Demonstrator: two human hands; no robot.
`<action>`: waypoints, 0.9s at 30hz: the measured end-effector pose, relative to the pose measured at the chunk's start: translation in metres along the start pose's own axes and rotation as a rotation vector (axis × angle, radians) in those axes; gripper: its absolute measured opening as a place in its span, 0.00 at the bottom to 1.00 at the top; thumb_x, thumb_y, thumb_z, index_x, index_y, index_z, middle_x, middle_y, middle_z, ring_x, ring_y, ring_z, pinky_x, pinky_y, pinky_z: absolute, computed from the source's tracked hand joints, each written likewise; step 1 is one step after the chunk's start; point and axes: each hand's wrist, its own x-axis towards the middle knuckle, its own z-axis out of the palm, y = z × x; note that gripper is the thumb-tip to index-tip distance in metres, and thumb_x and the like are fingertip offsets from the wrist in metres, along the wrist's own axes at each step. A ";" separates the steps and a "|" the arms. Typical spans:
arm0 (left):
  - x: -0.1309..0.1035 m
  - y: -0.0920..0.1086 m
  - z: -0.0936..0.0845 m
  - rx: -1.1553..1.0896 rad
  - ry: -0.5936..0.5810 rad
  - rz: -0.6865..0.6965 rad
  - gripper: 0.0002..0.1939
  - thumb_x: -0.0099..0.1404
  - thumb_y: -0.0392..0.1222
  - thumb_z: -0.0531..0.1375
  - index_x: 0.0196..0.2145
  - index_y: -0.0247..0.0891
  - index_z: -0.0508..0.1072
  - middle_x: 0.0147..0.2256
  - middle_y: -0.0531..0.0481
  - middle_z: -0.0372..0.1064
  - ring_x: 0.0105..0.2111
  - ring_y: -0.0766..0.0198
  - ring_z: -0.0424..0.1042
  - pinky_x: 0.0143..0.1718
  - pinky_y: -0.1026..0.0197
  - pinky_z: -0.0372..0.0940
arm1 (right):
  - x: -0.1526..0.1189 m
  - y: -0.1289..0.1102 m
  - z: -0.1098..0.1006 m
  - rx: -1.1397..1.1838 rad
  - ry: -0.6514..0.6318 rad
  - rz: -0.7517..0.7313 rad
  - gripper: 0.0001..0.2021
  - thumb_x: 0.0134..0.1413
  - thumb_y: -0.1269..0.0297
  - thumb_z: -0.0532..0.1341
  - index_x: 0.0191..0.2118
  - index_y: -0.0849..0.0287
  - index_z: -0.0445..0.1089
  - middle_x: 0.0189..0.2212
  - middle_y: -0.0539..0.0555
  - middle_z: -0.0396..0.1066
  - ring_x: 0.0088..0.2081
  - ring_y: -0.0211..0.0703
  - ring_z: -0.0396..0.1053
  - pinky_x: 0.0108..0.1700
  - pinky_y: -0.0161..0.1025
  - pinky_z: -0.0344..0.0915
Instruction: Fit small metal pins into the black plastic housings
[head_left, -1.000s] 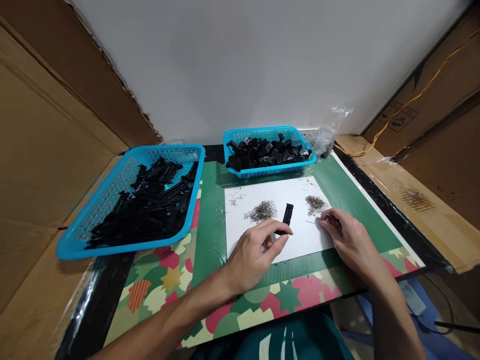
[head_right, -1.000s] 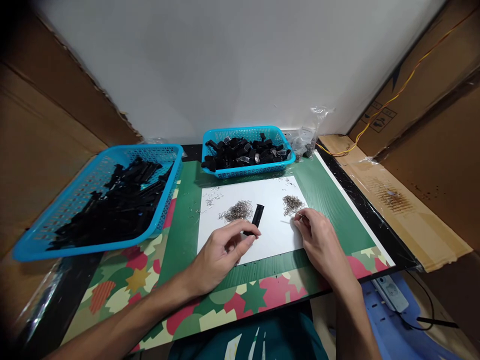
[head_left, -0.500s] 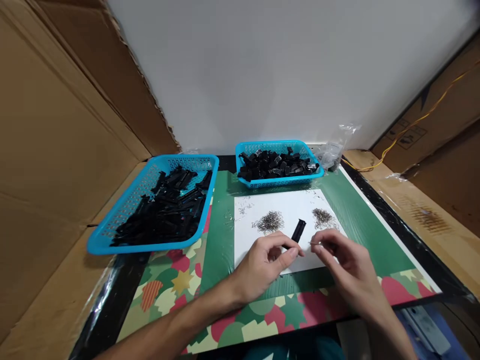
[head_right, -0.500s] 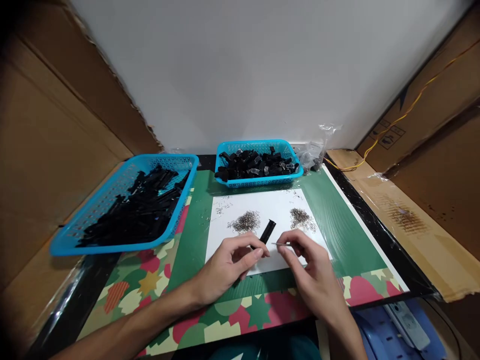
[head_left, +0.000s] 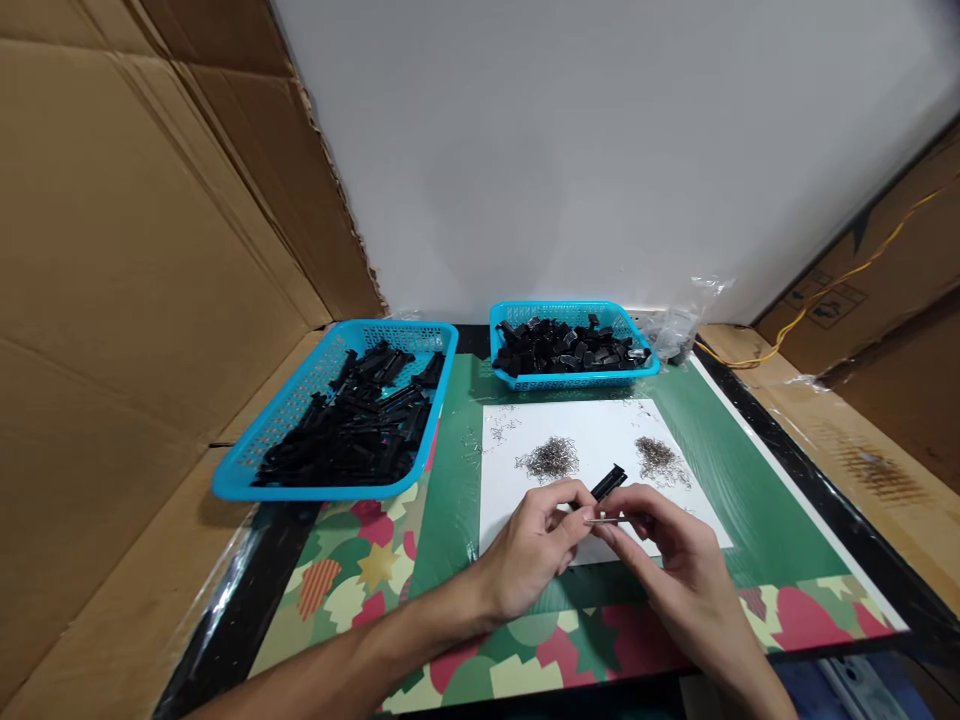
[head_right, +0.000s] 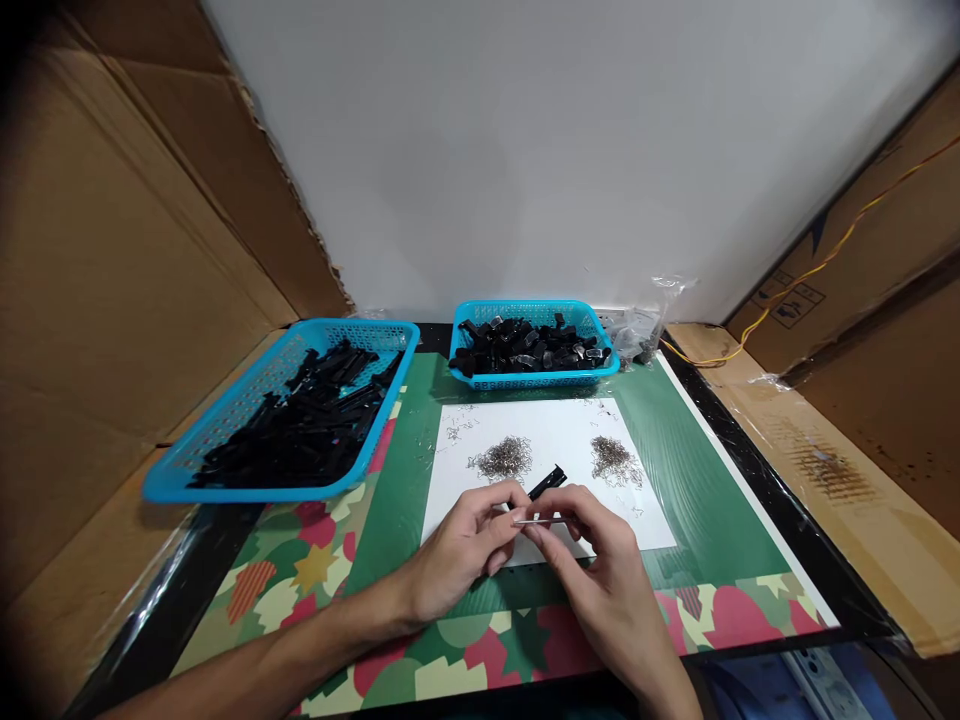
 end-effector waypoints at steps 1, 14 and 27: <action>0.000 0.000 0.000 0.003 0.006 0.011 0.19 0.76 0.56 0.59 0.38 0.37 0.71 0.29 0.57 0.59 0.24 0.71 0.57 0.27 0.66 0.54 | 0.000 0.000 0.001 0.015 0.027 0.022 0.09 0.69 0.55 0.65 0.43 0.54 0.77 0.38 0.54 0.78 0.38 0.46 0.74 0.40 0.38 0.70; -0.002 0.008 0.003 0.464 0.093 0.126 0.17 0.80 0.51 0.55 0.39 0.38 0.77 0.36 0.52 0.66 0.35 0.64 0.64 0.37 0.62 0.57 | -0.009 0.004 0.006 0.053 0.126 0.206 0.17 0.65 0.48 0.66 0.38 0.58 0.80 0.24 0.49 0.64 0.25 0.38 0.57 0.24 0.35 0.53; -0.002 0.000 0.005 0.611 0.050 0.047 0.25 0.79 0.50 0.56 0.69 0.42 0.67 0.46 0.44 0.80 0.38 0.55 0.78 0.41 0.57 0.68 | -0.001 0.007 -0.035 -0.174 0.250 0.258 0.18 0.56 0.47 0.70 0.31 0.59 0.81 0.19 0.46 0.56 0.21 0.37 0.52 0.24 0.36 0.50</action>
